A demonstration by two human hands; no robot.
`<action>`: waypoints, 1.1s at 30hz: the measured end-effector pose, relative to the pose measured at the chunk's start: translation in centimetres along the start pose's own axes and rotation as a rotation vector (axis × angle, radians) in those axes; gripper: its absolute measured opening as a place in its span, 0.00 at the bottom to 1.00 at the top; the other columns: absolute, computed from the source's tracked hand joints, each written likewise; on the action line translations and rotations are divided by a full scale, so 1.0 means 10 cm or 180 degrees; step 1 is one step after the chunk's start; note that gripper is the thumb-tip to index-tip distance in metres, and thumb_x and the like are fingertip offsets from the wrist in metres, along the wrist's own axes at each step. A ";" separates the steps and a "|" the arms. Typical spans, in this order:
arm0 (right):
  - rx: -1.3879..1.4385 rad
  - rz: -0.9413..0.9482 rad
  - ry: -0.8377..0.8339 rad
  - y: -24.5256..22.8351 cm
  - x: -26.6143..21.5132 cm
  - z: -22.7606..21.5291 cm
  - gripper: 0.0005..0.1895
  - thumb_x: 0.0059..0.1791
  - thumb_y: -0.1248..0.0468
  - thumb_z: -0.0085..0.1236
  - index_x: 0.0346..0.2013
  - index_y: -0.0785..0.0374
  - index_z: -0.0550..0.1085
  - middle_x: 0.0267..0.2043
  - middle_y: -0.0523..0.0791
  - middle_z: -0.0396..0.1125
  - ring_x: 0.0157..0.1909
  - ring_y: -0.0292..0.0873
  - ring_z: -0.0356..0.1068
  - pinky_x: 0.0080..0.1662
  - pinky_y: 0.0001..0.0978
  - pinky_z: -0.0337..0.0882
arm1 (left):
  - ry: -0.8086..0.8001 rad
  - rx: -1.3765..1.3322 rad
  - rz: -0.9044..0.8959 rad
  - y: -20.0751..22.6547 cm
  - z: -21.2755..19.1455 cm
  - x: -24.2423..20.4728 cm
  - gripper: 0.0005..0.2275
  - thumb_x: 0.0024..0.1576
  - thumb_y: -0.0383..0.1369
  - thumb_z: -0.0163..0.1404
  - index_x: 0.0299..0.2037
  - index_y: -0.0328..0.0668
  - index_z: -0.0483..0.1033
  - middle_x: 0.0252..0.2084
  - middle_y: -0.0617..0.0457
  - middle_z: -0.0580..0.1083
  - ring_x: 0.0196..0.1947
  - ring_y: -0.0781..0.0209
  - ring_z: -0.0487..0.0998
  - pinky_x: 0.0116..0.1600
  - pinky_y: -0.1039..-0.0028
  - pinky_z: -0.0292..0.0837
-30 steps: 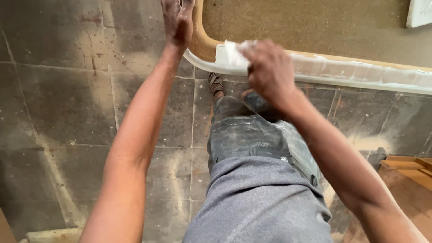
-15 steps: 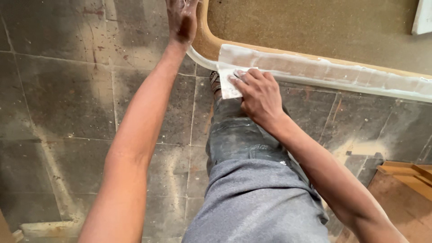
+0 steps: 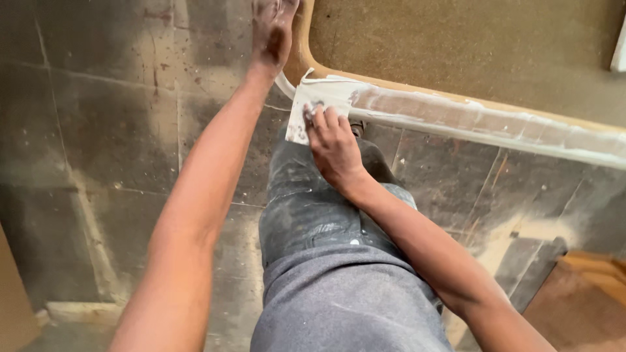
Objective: The person applies white putty to the edge of a wooden panel using a scraper and then wipes away the excess with a cloth.
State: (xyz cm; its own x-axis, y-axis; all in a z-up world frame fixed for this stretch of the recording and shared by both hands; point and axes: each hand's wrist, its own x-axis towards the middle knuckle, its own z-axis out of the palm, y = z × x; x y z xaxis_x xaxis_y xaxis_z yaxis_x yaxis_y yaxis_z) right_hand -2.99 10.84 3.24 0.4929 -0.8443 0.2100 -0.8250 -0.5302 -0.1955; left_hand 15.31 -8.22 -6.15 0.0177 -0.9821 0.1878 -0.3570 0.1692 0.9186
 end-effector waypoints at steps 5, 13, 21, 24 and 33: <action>0.1065 0.0508 -0.0320 -0.03 -0.04 -0.32 0.24 0.41 0.66 0.58 0.53 0.60 0.76 0.54 0.51 0.70 0.54 0.52 0.69 0.51 0.45 0.71 | -0.0282 0.0146 0.0148 0.68 -0.08 0.03 0.12 0.71 0.37 0.42 0.43 0.36 0.73 0.42 0.45 0.74 0.45 0.47 0.76 0.54 0.57 0.71; 0.0552 0.1224 -0.0683 0.44 0.39 -0.63 0.27 0.41 0.75 0.54 0.53 0.56 0.79 0.49 0.46 0.75 0.51 0.49 0.72 0.55 0.41 0.72 | -0.1147 0.0511 0.0922 0.80 -0.38 0.35 0.05 0.65 0.29 0.48 0.47 0.39 0.73 0.39 0.50 0.75 0.44 0.46 0.72 0.53 0.59 0.68; 0.0571 0.1720 -0.0599 -0.12 0.29 -0.74 0.29 0.40 0.77 0.52 0.53 0.54 0.79 0.52 0.45 0.76 0.54 0.46 0.73 0.54 0.41 0.72 | -0.1690 0.0177 0.0553 0.80 -0.42 0.63 0.02 0.61 0.26 0.51 0.41 0.40 0.74 0.33 0.51 0.76 0.41 0.51 0.73 0.49 0.62 0.70; 0.0469 0.1749 -0.0502 -0.06 0.44 -0.47 0.27 0.45 0.78 0.51 0.55 0.52 0.79 0.55 0.45 0.75 0.56 0.44 0.73 0.55 0.39 0.72 | -0.1774 0.0151 0.0521 0.72 -0.42 0.65 0.04 0.60 0.26 0.53 0.41 0.37 0.73 0.33 0.48 0.75 0.39 0.50 0.74 0.46 0.61 0.71; 0.0616 0.1975 -0.0331 -0.47 0.58 -0.65 0.30 0.40 0.78 0.51 0.54 0.54 0.80 0.48 0.47 0.76 0.51 0.48 0.73 0.53 0.42 0.71 | -0.2354 -0.0034 -0.0101 0.55 -0.35 0.78 0.04 0.61 0.28 0.52 0.40 0.35 0.75 0.32 0.48 0.77 0.33 0.58 0.81 0.42 0.67 0.75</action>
State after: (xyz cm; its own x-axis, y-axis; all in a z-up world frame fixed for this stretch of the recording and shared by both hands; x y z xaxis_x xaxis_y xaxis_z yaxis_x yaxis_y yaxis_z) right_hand 1.96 8.91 11.62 -0.0262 -0.9957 -0.0890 -0.9048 0.0615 -0.4215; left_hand 16.74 -14.68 1.60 -0.6075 -0.7854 -0.1187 -0.3577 0.1371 0.9237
